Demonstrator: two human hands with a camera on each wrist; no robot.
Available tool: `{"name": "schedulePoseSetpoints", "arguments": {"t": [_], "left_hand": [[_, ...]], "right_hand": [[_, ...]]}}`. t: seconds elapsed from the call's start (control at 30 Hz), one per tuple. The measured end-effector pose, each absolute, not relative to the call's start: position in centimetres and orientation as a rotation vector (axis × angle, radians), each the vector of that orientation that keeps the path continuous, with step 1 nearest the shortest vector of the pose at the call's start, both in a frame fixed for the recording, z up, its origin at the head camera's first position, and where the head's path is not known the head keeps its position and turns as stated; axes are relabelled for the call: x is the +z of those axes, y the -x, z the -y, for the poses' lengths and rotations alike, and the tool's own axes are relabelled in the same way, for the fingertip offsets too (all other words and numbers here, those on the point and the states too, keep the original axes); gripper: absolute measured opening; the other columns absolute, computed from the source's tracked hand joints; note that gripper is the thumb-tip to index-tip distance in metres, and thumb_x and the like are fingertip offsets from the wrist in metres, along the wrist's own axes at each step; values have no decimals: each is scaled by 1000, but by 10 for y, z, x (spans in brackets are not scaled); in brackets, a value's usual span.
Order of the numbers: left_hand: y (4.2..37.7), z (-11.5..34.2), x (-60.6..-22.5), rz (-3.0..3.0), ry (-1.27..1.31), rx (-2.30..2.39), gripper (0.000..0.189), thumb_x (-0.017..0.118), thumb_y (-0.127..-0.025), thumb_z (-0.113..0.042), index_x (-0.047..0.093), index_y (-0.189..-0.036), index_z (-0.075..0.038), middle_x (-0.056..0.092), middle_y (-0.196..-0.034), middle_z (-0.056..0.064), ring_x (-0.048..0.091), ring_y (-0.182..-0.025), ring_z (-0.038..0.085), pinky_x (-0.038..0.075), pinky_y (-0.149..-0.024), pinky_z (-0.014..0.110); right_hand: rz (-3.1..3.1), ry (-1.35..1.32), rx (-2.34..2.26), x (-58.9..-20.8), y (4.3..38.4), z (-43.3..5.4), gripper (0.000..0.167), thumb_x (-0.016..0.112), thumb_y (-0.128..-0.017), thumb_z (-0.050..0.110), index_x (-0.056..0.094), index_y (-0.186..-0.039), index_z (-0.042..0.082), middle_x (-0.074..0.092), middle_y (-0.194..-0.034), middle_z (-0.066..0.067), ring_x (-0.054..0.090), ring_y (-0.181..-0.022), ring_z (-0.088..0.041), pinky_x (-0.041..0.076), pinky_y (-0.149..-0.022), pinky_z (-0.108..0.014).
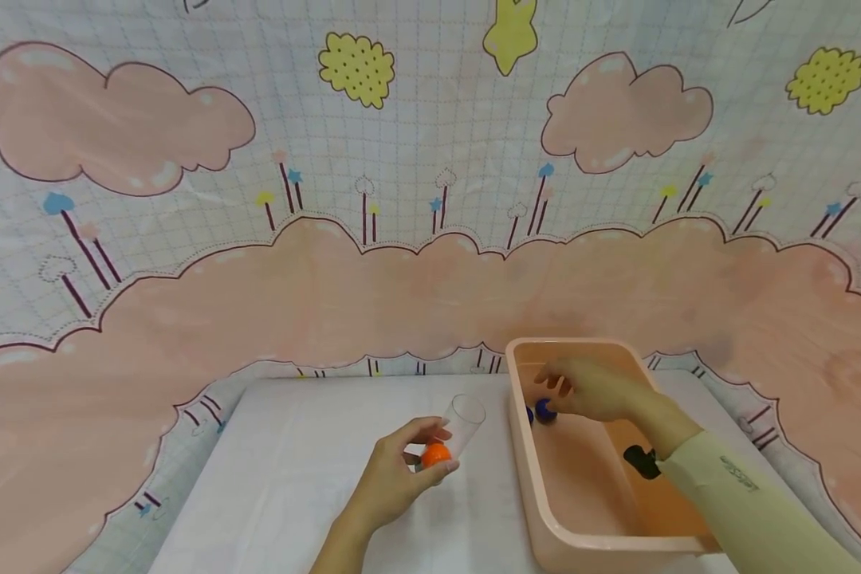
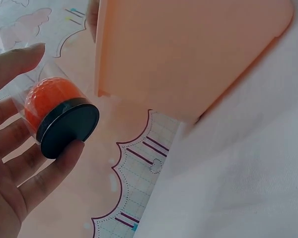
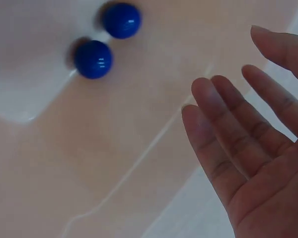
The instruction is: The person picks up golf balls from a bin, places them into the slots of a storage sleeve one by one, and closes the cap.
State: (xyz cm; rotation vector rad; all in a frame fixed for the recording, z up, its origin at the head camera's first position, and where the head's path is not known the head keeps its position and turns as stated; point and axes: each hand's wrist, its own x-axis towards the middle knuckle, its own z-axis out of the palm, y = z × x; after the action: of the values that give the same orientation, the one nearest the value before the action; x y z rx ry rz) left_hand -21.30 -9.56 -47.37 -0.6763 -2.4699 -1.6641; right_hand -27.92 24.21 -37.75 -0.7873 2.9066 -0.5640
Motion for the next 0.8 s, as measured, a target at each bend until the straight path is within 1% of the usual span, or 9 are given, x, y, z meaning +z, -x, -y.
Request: {"name": "schedulePoseSetpoints", "arguments": {"t": [0.17,0.33,0.4,0.47,0.5,0.6,0.7,0.77,0.8], "left_hand": [[214,95,-475,2471,677,-1659,49,86,-85,-37,64,-129,-38,74,-113,-16,67,-108,13,58,-84,26],[213,96,-477,2473,672,-1651,48,86,-85,-38,65,-129,-37,74,-112,-16,67,-107,12,59,-83,26],[213,96,-479,2472,674,-1648,49,86,-85,-38,65,-129,-36,74,-113,-16,67,-107,11,59,-83,26],[213,95,-480,2473,675,-1648,49,86,-85,-38,65,-129,-36,74,-113,-16,67,-107,11,59,-83,26],[213,95,-481,2475,676,-1645,49,86,-85,-39,65,-129,-36,74,-113,-16,67,-107,11,59,-83,26],[213,95,-483,2481,675,-1641,49,85,-85,-40,65,-129,-36,74,-113,-15,67,-107,10,58,-83,25],[214,95,-483,2486,674,-1639,49,85,-86,-40,65,-130,-36,74,-113,-15,66,-108,11,58,-83,25],[214,95,-482,2488,675,-1640,49,85,-86,-39,65,-130,-36,74,-114,-14,66,-108,11,58,-83,25],[214,95,-482,2489,675,-1641,49,85,-86,-39,64,-130,-36,74,-114,-14,66,-108,11,58,-83,26]], "right_hand": [[-2889,787,-468,-388,290,-239,35,78,-91,23,70,-121,7,73,-109,-8,70,-98,-25,59,-84,-41],[-2839,763,-459,-400,302,-230,31,78,-90,19,72,-118,7,74,-109,-8,68,-97,-24,58,-89,-44],[-2816,771,-478,-407,307,-228,26,77,-89,13,72,-113,6,73,-107,-8,66,-91,-21,56,-85,-41],[-2791,795,-478,-415,313,-226,13,73,-87,7,70,-100,6,70,-99,-9,60,-80,-17,52,-75,-34],[-2781,799,-481,-418,315,-225,11,72,-86,5,67,-95,6,68,-98,-9,57,-76,-15,48,-72,-32],[-2746,800,-483,-426,322,-224,15,71,-81,1,57,-85,7,61,-89,-8,45,-67,-10,38,-66,-27],[-2736,831,-455,-431,328,-223,24,70,-78,0,48,-78,10,51,-74,3,38,-62,-6,33,-63,-22],[-2737,858,-396,-431,330,-220,31,70,-79,0,43,-70,12,40,-64,8,33,-58,-6,29,-60,-21],[-2744,849,-364,-432,331,-219,31,71,-80,0,43,-70,12,35,-62,10,33,-57,-5,29,-59,-21]]}}
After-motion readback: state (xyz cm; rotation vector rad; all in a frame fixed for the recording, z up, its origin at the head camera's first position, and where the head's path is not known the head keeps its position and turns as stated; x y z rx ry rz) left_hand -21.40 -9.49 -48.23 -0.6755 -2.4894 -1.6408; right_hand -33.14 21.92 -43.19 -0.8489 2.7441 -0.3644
